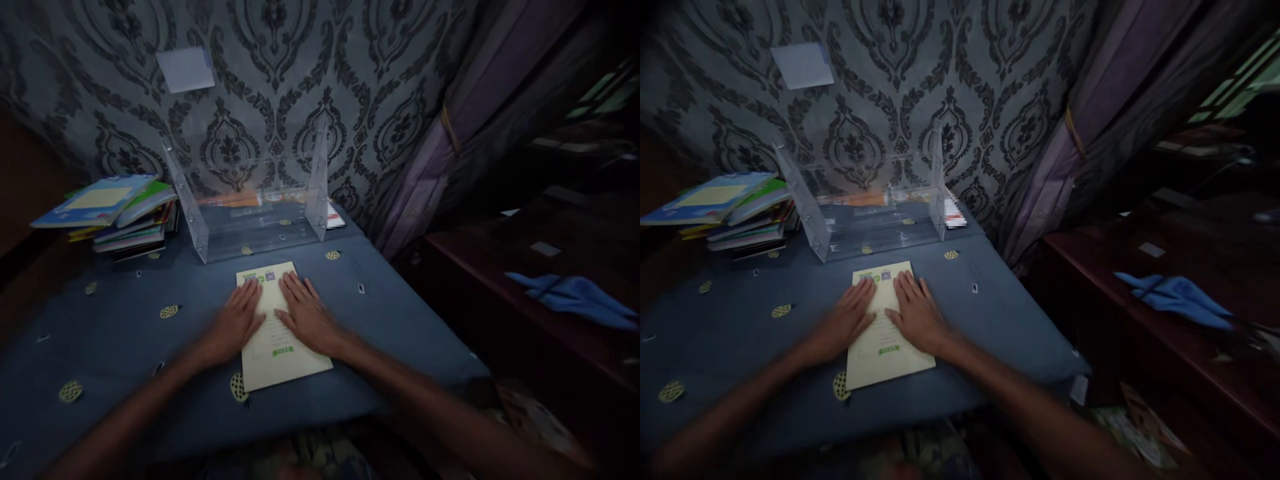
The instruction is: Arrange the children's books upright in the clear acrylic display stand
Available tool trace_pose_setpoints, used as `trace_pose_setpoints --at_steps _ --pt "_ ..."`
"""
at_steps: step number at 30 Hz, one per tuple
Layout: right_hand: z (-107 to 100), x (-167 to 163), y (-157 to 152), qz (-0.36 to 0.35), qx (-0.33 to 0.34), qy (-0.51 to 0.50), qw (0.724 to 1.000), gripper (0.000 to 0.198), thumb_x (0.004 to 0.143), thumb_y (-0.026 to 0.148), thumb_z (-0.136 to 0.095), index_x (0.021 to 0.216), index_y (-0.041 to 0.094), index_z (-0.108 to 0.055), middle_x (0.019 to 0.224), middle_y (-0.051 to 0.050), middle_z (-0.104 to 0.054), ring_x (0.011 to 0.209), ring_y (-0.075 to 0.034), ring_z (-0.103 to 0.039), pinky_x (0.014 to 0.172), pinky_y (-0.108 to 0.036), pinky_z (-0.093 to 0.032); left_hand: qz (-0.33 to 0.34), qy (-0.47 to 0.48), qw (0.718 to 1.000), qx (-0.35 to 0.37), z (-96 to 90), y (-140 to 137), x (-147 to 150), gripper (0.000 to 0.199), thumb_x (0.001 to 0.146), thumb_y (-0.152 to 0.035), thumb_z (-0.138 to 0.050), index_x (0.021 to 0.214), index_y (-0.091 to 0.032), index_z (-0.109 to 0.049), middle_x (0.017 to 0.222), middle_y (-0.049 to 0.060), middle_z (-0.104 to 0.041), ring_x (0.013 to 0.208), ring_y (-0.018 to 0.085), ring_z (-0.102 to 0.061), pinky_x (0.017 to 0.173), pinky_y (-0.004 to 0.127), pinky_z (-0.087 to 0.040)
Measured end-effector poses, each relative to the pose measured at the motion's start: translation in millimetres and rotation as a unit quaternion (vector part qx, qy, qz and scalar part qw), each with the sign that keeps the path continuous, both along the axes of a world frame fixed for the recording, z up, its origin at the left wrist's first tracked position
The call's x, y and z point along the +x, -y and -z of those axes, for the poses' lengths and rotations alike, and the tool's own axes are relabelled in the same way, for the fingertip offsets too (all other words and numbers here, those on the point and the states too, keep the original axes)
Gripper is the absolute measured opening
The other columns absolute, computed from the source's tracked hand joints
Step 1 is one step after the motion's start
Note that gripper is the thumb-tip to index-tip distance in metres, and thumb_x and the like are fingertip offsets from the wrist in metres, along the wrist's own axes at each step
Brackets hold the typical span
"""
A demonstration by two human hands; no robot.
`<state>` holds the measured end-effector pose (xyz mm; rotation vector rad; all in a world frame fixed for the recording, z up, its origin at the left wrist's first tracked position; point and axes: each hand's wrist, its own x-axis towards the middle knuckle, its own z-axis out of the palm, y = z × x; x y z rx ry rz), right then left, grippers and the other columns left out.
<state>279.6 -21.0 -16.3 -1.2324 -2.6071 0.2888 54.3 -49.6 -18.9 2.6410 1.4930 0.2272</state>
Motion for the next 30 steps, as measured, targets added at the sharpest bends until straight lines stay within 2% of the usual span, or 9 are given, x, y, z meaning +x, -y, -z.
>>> trace_pose_setpoints --at_steps 2,5,8,11,14,16,20,23,30 --pt "3 8 28 -0.012 0.009 -0.007 1.000 0.069 0.102 0.049 -0.032 0.154 0.005 -0.025 0.160 -0.020 -0.024 0.151 -0.030 -0.015 0.121 -0.052 -0.023 -0.041 -0.015 0.999 -0.006 2.6 -29 0 0.066 0.104 -0.048 -0.020 0.153 -0.004 -0.023 0.161 0.021 -0.020 0.151 0.029 -0.010 0.122 0.048 -0.019" --pt "7 21 65 -0.026 0.027 -0.025 0.999 0.071 0.102 0.049 -0.034 0.156 0.006 -0.017 0.160 -0.021 -0.023 0.151 -0.030 -0.014 0.119 -0.052 -0.029 -0.076 -0.028 0.997 -0.014 0.5 -64 3 0.070 0.102 -0.053 -0.020 0.152 -0.004 -0.025 0.161 0.022 -0.021 0.151 0.031 -0.011 0.121 0.052 -0.018" --pt "11 29 85 -0.022 0.045 -0.034 0.998 0.071 0.103 0.043 -0.036 0.157 0.006 -0.010 0.160 -0.022 -0.024 0.151 -0.030 -0.016 0.118 -0.049 -0.033 -0.079 -0.040 0.996 -0.012 -4.4 -72 16 0.070 0.102 -0.054 -0.018 0.153 -0.006 -0.024 0.161 0.021 -0.021 0.151 0.032 -0.012 0.120 0.055 -0.017" --pt "14 29 89 -0.016 0.055 -0.037 0.998 0.073 0.102 0.043 -0.039 0.157 0.005 -0.009 0.159 -0.023 -0.025 0.150 -0.031 -0.018 0.118 -0.049 -0.034 -0.032 -0.057 0.998 -0.008 -7.6 -51 35 0.069 0.102 -0.054 -0.015 0.154 -0.008 -0.023 0.161 0.019 -0.021 0.151 0.029 -0.013 0.121 0.052 -0.015" --pt "16 28 87 -0.010 0.060 -0.038 0.997 0.074 0.101 0.043 -0.040 0.157 0.005 -0.010 0.160 -0.023 -0.024 0.150 -0.032 -0.019 0.117 -0.050 -0.035 0.053 -0.057 0.997 0.016 -7.7 -14 49 0.065 0.104 -0.050 -0.013 0.155 -0.010 -0.020 0.162 0.014 -0.021 0.151 0.024 -0.013 0.123 0.045 -0.013" --pt "17 28 87 -0.008 0.064 -0.039 0.997 0.074 0.101 0.043 -0.041 0.157 0.005 -0.011 0.159 -0.023 -0.025 0.150 -0.031 -0.019 0.117 -0.050 -0.035 0.079 -0.048 0.995 0.037 -6.9 12 50 0.062 0.105 -0.047 -0.014 0.157 -0.013 -0.014 0.162 0.012 -0.022 0.152 0.022 -0.012 0.123 0.043 -0.013" --pt "17 32 87 -0.015 0.063 -0.039 0.997 0.073 0.100 0.044 -0.043 0.157 0.006 -0.015 0.159 -0.022 -0.027 0.150 -0.031 -0.020 0.118 -0.049 -0.033 0.084 -0.037 0.994 0.056 -5.9 57 35 0.067 0.105 -0.048 -0.025 0.158 -0.021 0.006 0.162 0.009 -0.023 0.151 0.021 -0.016 0.122 0.044 -0.017" --pt "10 35 81 -0.038 0.031 -0.028 0.998 0.074 0.100 0.049 -0.041 0.156 0.006 -0.020 0.160 -0.021 -0.025 0.150 -0.031 -0.017 0.120 -0.050 -0.028 0.062 -0.024 0.996 0.058 -5.3 78 24 0.078 0.102 -0.053 -0.034 0.157 -0.022 0.013 0.163 0.010 -0.021 0.151 0.024 -0.019 0.121 0.045 -0.022" --pt "-21 14 24 -0.097 -0.099 0.011 0.990 0.086 0.096 0.066 -0.035 0.155 0.005 -0.022 0.162 -0.022 -0.015 0.152 -0.030 -0.008 0.122 -0.053 -0.014 0.046 -0.004 0.997 0.062 -3.5 86 23 0.086 0.099 -0.053 -0.041 0.156 -0.022 0.017 0.162 0.013 -0.021 0.149 0.029 -0.023 0.118 0.051 -0.031"
